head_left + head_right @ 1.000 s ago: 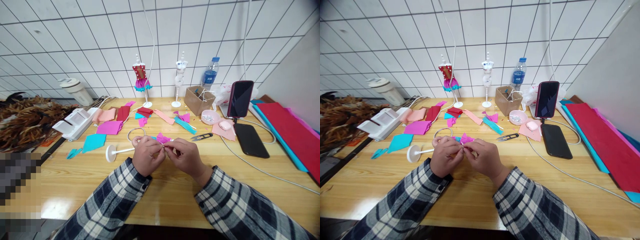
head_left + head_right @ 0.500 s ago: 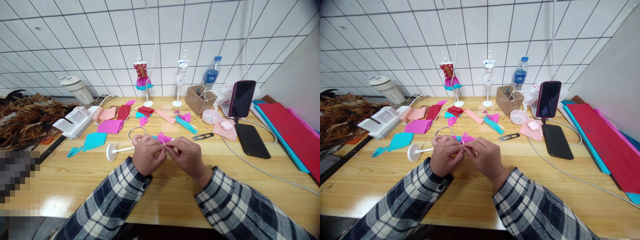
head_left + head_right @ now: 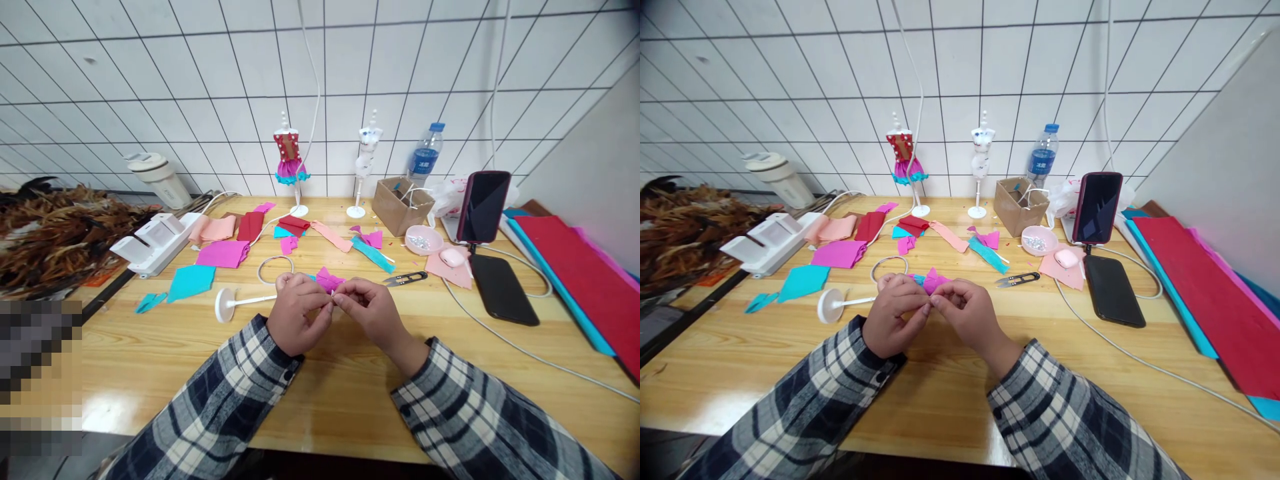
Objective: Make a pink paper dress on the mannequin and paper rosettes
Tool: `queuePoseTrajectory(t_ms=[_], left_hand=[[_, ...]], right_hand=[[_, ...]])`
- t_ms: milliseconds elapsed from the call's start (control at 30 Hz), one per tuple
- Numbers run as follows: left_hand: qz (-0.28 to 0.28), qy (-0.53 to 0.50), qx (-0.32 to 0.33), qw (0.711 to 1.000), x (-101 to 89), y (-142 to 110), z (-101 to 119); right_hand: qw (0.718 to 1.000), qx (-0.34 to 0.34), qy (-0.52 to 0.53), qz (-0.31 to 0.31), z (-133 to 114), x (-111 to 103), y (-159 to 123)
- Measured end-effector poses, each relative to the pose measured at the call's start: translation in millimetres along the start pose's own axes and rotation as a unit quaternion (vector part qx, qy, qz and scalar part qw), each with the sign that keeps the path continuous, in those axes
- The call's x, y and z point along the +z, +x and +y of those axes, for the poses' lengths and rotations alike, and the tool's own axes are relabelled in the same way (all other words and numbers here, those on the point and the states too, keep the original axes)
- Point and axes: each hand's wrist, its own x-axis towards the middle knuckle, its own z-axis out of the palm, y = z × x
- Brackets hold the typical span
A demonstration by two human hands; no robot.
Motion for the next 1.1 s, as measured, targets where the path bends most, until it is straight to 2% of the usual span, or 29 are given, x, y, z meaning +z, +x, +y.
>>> queuePoseTrajectory(t_ms=[167, 300, 400, 533, 700, 967, 1100], left_hand=[[-0.024, -0.017, -0.004, 1.000, -1.1, -1.9, -0.9], [-0.004, 0.004, -0.003, 1.000, 1.7, -0.2, -1.9], [0.013, 0.017, -0.001, 1.000, 3.3, 0.9, -3.8], [0.021, -0.019, 0.007, 1.000, 2.5, 0.7, -6.8], [-0.004, -0.068, 0.002, 0.998, 0.0, -0.4, -6.7], [0.021, 0.029, -0.022, 0.999, 0.7, -0.2, 0.0], [0.022, 0.013, -0.025, 0.999, -0.6, 0.7, 0.6]], right_hand=[[0.998, -0.040, -0.038, 0.018, -2.5, -1.8, -0.5], [0.998, -0.046, -0.042, 0.004, -2.6, 0.2, -1.7], [0.999, -0.037, -0.030, -0.009, -1.5, 2.2, -2.0], [1.000, -0.014, 0.007, -0.020, 0.0, 3.2, -1.4], [1.000, -0.017, 0.000, 0.014, -1.2, 1.3, -0.1], [0.999, -0.033, -0.014, -0.002, -3.1, 3.9, -1.5], [0.997, 0.008, 0.065, -0.028, -1.3, 7.6, -1.9]])
